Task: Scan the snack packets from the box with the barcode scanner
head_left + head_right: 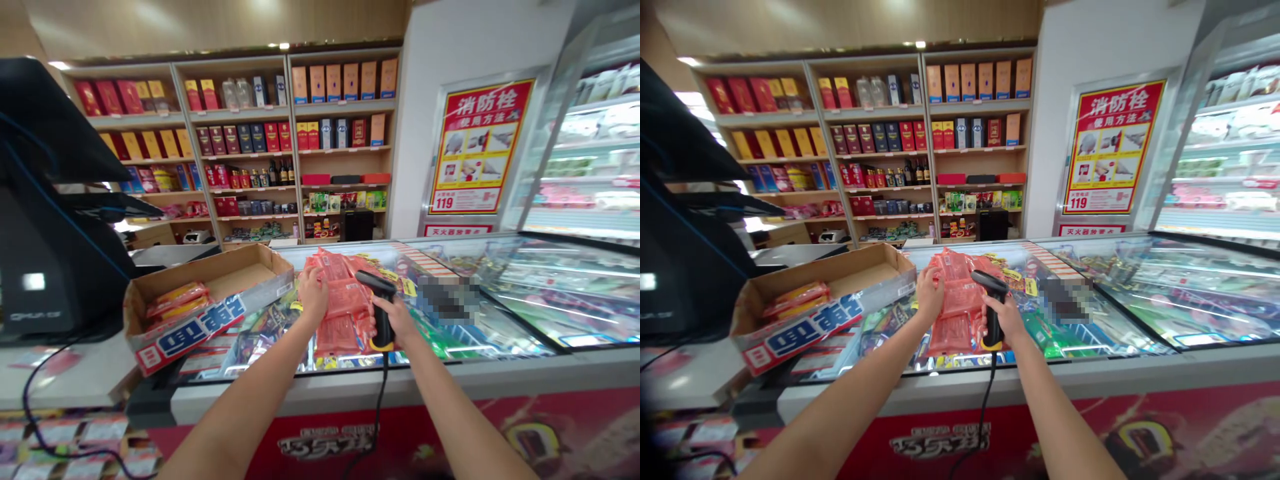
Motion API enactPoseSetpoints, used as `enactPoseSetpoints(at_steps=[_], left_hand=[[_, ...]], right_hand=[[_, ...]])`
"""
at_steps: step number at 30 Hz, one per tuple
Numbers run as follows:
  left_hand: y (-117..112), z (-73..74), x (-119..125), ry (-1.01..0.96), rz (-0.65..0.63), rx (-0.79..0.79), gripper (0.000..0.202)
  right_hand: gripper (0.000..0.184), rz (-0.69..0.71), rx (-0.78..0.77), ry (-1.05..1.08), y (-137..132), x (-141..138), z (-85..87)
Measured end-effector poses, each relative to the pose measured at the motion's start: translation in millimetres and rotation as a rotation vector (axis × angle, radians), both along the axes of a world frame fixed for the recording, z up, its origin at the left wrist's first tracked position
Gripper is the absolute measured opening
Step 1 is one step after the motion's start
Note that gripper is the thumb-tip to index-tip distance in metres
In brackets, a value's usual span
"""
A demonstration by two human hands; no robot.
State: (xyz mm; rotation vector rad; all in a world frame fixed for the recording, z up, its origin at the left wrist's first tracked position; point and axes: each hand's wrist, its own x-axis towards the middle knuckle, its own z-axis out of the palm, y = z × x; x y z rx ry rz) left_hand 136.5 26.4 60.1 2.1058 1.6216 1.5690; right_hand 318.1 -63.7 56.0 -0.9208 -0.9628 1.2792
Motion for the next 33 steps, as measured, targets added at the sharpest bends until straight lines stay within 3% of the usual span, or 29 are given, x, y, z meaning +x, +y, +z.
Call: enactPoseSetpoints(at_steps=[2,5,8,16,21,24,27,30,33], left_hand=[[-17.8,-2.6,-4.0,0.226,-0.142,0.055,0.039],[-38.6,-16.0,-8.2,0.595,-0.333,0.031,0.079],[-39.8,-30.1,-8.3,0.767,-0.327,-0.062,0.106],[10.8,-26.0,8.6,0.848,-0.188,-0.165,0.099],[16.1,-22.9,10.5,0.819,-0.214,-0.179,0.097],[10.3,-7.5,-2.8,0.749,-0.198,-0.164,0.084],[12.1,25.3,-37.6,0.64,-0.125,-0.097,0.054],[27.9,67.2,-99.8,0.563,-0.01,-0.049,0.04],[50.4,100.5,-185.2,0.507,0.152,-0.277,0.025]], right_hand=[[0.032,0.043,-0.026,0.0,5.5,-3.1,-6.8],[0.03,0.077,-0.051,0.064,13.9,-5.2,-12.2],[0.024,0.079,-0.037,0.145,28.3,-5.1,-12.9],[0.023,0.032,-0.04,0.121,86.4,-0.5,-6.9],[0.026,0.048,-0.028,0.11,91.6,2.0,-5.9],[0.026,0.033,0.047,0.089,86.9,-1.0,1.7],[0.023,0.026,0.141,0.078,84.1,-14.5,17.2],[0.024,0.098,0.14,0.05,83.4,-39.4,31.4],[0.024,0.195,0.165,0.04,84.3,-64.9,33.2]])
